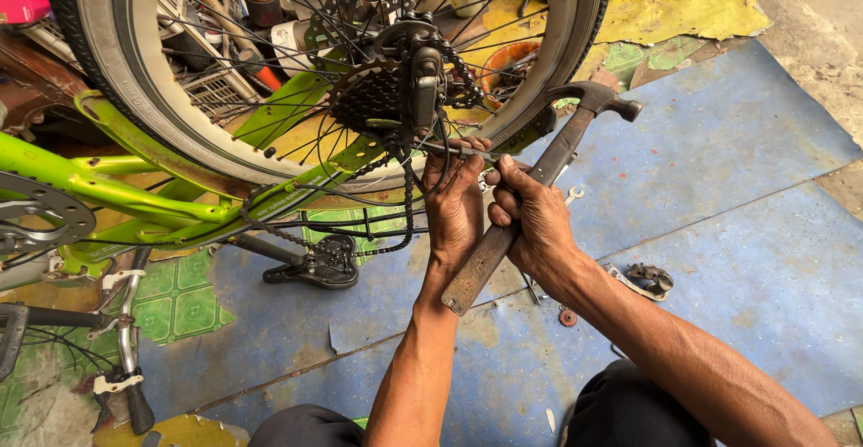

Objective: The person is repairing the rear derailleur and chain of a green bicycle. They use a hammer and a small metal tool to adjust the derailleur, then rotate the rear wheel to test the chain movement.

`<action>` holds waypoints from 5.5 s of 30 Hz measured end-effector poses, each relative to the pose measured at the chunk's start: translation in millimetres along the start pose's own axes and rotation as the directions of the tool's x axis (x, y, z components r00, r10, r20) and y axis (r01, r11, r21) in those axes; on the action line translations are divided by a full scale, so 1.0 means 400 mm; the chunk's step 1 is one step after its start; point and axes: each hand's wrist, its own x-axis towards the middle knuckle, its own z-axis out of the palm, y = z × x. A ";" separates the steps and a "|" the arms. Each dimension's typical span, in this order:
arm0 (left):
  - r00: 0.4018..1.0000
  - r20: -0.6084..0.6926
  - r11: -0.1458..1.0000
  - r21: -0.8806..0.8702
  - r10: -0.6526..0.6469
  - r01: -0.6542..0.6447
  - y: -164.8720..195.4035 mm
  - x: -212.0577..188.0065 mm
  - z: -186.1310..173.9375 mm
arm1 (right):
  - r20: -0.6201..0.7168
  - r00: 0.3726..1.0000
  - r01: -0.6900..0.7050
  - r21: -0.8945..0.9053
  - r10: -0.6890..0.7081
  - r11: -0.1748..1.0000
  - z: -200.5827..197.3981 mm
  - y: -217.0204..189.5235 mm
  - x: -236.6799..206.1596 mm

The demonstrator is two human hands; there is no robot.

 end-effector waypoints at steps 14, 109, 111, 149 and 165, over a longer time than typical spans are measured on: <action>1.000 -0.012 0.999 -0.034 -0.027 0.026 0.000 0.004 0.002 | 0.002 1.000 -0.010 0.018 0.010 1.000 -0.007 0.002 0.007; 1.000 -0.016 0.989 -0.150 0.010 -0.012 -0.038 0.023 -0.041 | -0.208 0.967 -0.199 -0.258 0.146 0.946 -0.102 0.001 -0.221; 1.000 -0.025 0.989 -0.148 0.005 -0.009 -0.038 0.022 -0.041 | -0.124 0.974 -0.218 -0.318 0.187 0.923 -0.100 -0.002 -0.223; 1.000 -0.025 0.998 -0.070 0.002 -0.004 -0.026 0.029 -0.030 | -0.214 0.959 -0.242 -0.278 0.185 0.930 -0.096 0.012 -0.249; 0.999 -0.025 0.994 -0.098 0.037 -0.039 -0.034 0.028 -0.029 | -0.225 0.960 -0.224 -0.252 0.168 0.941 -0.103 0.010 -0.246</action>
